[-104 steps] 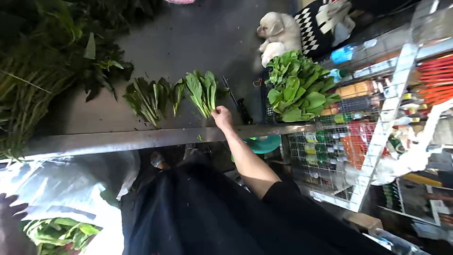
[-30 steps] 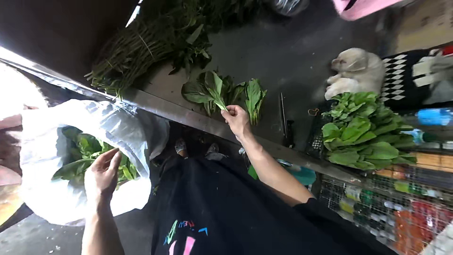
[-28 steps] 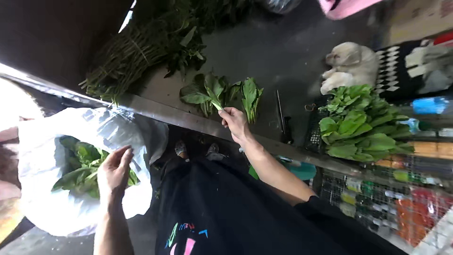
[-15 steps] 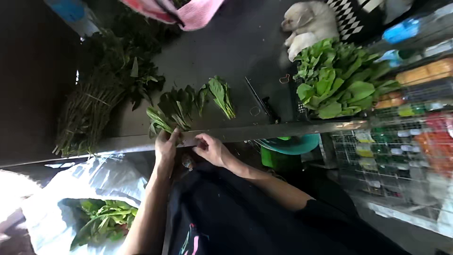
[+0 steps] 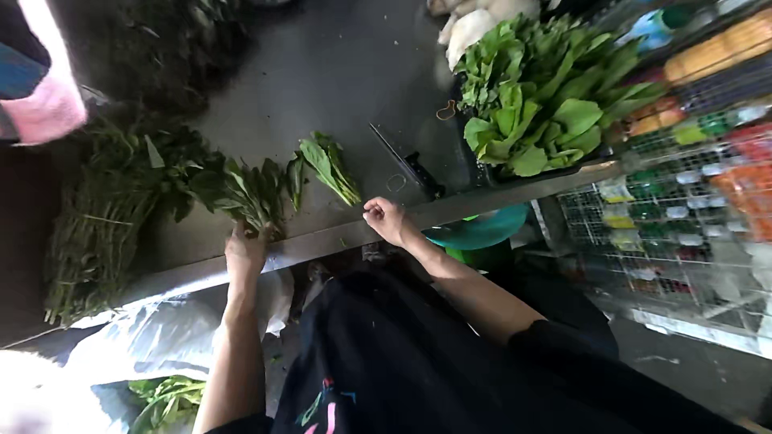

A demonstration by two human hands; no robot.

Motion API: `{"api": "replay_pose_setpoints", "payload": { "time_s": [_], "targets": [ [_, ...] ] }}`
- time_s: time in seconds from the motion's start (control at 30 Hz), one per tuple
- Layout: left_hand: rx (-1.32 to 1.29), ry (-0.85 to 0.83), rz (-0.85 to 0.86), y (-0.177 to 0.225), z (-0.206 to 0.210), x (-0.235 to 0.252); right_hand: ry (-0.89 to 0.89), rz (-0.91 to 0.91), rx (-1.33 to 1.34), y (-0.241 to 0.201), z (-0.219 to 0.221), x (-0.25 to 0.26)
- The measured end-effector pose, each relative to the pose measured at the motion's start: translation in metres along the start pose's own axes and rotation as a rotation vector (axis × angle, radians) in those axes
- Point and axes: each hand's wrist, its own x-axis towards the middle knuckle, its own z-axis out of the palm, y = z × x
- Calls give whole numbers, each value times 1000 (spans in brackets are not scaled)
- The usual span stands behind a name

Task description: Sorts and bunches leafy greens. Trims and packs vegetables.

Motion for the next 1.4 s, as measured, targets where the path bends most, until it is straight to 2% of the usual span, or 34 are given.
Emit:
{"api": "replay_pose_setpoints", "payload": {
  "time_s": [0.1, 0.2, 0.3, 0.47, 0.6, 0.7, 0.83, 1.0, 1.13, 1.27, 1.4],
  "targets": [
    [-52, 87, -17, -3, 7, -22, 65, -39, -96, 6, -1, 35],
    [-120, 201, -26, -12, 11, -50, -1, 18, -177, 3, -2, 66],
    [-180, 244, -100, -23, 17, -81, -58, 38, -219, 6, 4, 82],
    [-280, 294, -168, -36, 45, -117, -136, 76, -29, 7, 3, 88],
    [-341, 210, -145, -7, 59, -127, -181, 19, 336, -3, -9, 64],
    [-385, 79, -70, 26, 64, -121, -284, 41, 634, -10, -18, 49],
    [-440, -92, 84, 64, 59, -104, -360, 25, 762, -15, -21, 29],
    [-526, -178, 213, 79, 49, -83, -344, -53, 748, -33, -6, 2],
    [-588, -205, 202, 75, 34, -79, -214, -170, 531, -53, 17, -17],
    [-586, -189, 160, 53, 26, -78, -194, -201, 317, -76, 37, -27],
    [-832, -251, 82, 22, 13, -82, -229, -269, 316, -93, 59, -32]
  ]
}}
